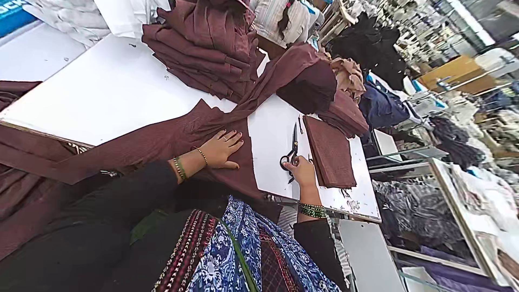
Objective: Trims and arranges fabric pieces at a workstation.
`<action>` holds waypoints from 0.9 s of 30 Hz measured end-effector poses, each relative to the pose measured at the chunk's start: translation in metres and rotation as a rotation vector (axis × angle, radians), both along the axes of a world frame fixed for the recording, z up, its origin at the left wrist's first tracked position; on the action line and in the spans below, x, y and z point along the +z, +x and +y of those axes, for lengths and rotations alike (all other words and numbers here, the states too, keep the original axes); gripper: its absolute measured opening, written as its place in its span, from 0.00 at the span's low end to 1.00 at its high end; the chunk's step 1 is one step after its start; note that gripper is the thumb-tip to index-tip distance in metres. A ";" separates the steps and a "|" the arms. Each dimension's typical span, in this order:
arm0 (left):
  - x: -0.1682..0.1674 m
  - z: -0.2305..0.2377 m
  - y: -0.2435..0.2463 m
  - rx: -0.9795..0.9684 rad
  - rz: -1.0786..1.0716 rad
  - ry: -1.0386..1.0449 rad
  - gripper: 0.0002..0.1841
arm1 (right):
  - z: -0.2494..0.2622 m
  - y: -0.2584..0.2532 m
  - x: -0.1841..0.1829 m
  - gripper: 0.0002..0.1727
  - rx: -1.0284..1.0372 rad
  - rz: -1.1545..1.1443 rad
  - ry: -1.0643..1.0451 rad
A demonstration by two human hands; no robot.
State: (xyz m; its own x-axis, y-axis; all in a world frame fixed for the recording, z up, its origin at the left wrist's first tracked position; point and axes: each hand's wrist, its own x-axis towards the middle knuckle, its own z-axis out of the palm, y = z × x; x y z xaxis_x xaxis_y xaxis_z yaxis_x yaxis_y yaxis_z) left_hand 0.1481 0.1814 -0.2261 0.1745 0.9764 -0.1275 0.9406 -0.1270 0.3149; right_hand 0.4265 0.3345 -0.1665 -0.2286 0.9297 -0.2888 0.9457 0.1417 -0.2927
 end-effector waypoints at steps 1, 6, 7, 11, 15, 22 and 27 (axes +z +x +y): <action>0.001 -0.013 0.000 -0.023 -0.001 -0.027 0.51 | -0.003 0.001 0.004 0.35 -0.028 -0.034 -0.069; 0.015 -0.013 0.000 0.089 -0.088 -0.067 0.55 | -0.029 0.023 0.002 0.15 -0.100 0.305 -0.303; 0.018 -0.005 0.002 0.121 -0.095 -0.061 0.54 | -0.042 0.029 0.000 0.12 -0.091 0.454 -0.390; 0.017 0.021 0.002 0.186 -0.081 -0.059 0.56 | -0.096 0.052 -0.008 0.26 0.082 0.667 -0.672; 0.020 0.030 -0.004 0.198 -0.098 -0.090 0.56 | -0.127 0.083 -0.006 0.59 0.272 0.547 -0.870; 0.016 0.038 -0.005 0.214 -0.091 -0.160 0.69 | -0.129 0.066 0.016 0.35 0.359 0.163 -0.840; 0.020 0.038 -0.005 0.219 -0.094 -0.186 0.69 | -0.129 0.034 0.015 0.49 0.321 0.151 -0.759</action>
